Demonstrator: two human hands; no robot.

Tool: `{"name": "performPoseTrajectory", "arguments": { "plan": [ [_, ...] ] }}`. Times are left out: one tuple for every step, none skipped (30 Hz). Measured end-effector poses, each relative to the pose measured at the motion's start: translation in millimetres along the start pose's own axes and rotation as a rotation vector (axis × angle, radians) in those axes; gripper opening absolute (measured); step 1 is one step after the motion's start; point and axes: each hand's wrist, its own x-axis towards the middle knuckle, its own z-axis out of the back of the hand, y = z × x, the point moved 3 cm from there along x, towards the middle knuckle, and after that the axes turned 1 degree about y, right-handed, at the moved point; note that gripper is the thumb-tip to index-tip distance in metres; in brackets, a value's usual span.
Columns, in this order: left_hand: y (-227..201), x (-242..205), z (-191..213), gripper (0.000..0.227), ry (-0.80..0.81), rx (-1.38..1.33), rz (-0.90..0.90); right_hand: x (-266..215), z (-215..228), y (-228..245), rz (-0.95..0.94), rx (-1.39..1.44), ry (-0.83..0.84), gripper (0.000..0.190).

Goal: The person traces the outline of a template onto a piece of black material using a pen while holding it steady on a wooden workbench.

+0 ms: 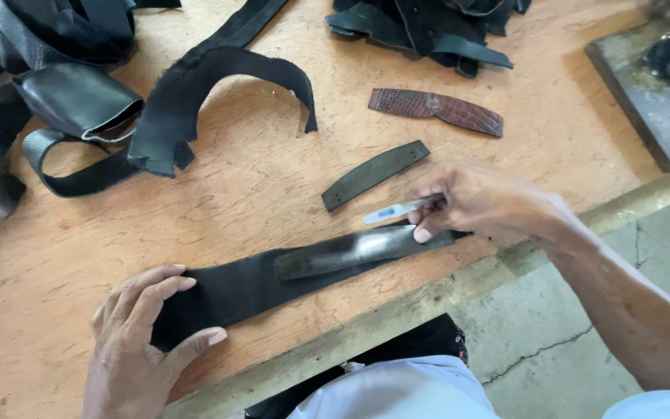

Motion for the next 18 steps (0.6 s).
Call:
{"name": "performPoseTrajectory", "arguments": {
  "plan": [
    [-1, 2, 1, 0.07, -0.002, -0.022, 0.003, -1, 3, -2, 0.003, 0.019, 0.002, 0.023],
    [-3, 4, 2, 0.07, 0.005, -0.021, 0.001, -1, 4, -3, 0.005, 0.038, 0.005, 0.023],
    [-5, 5, 3, 0.069, 0.014, -0.02, -0.002, 0, 4, -6, -0.025, 0.02, 0.015, 0.021],
    [-6, 7, 4, 0.069, 0.023, -0.019, -0.006, 0, 3, -10, -0.054, 0.002, 0.026, 0.02],
    [-8, 7, 5, 0.068, 0.01, -0.045, -0.017, 2, 2, -14, -0.082, -0.016, 0.041, 0.02],
    [-11, 7, 6, 0.068, -0.004, -0.07, -0.027, 3, 2, -17, -0.055, -0.03, 0.026, 0.019],
    [-13, 7, 8, 0.068, -0.022, -0.09, -0.032, 5, 2, -20, -0.019, -0.043, 0.014, 0.019],
    [-15, 7, 9, 0.067, -0.027, -0.111, -0.042, 7, 3, -22, 0.016, -0.056, 0.002, 0.018],
    [-17, 7, 11, 0.066, -0.035, -0.127, -0.047, 9, 5, -20, 0.131, -0.093, -0.012, 0.02],
    [-19, 6, 12, 0.065, -0.043, -0.143, -0.053, 10, 7, -18, 0.247, -0.129, -0.029, 0.023],
    [-22, 3, 14, 0.064, -0.061, -0.138, -0.052, 13, 7, -13, 0.363, -0.164, -0.052, 0.026],
    [-24, 0, 14, 0.063, -0.08, -0.132, -0.053, 17, 6, -13, 0.256, -0.188, -0.002, 0.026],
    [-25, -4, 13, 0.061, -0.098, -0.132, -0.057, 17, 8, -16, 0.143, -0.212, 0.044, 0.027],
    [-27, -8, 12, 0.059, -0.131, -0.073, -0.054, 19, 9, -16, 0.029, -0.236, 0.086, 0.028],
    [-28, -13, 9, 0.056, -0.164, -0.02, -0.057, 21, 9, -12, 0.046, -0.252, 0.073, 0.029],
    [-29, -18, 5, 0.053, -0.195, 0.033, -0.059, 22, 11, -7, 0.064, -0.269, 0.059, 0.031],
    [-31, -23, 0, 0.048, -0.223, 0.058, -0.041, 22, 13, -3, 0.074, -0.286, 0.044, 0.032],
    [-35, -29, -4, 0.042, -0.25, 0.083, -0.022, 23, 13, -2, -0.005, -0.317, 0.083, 0.03]
  ]
}}
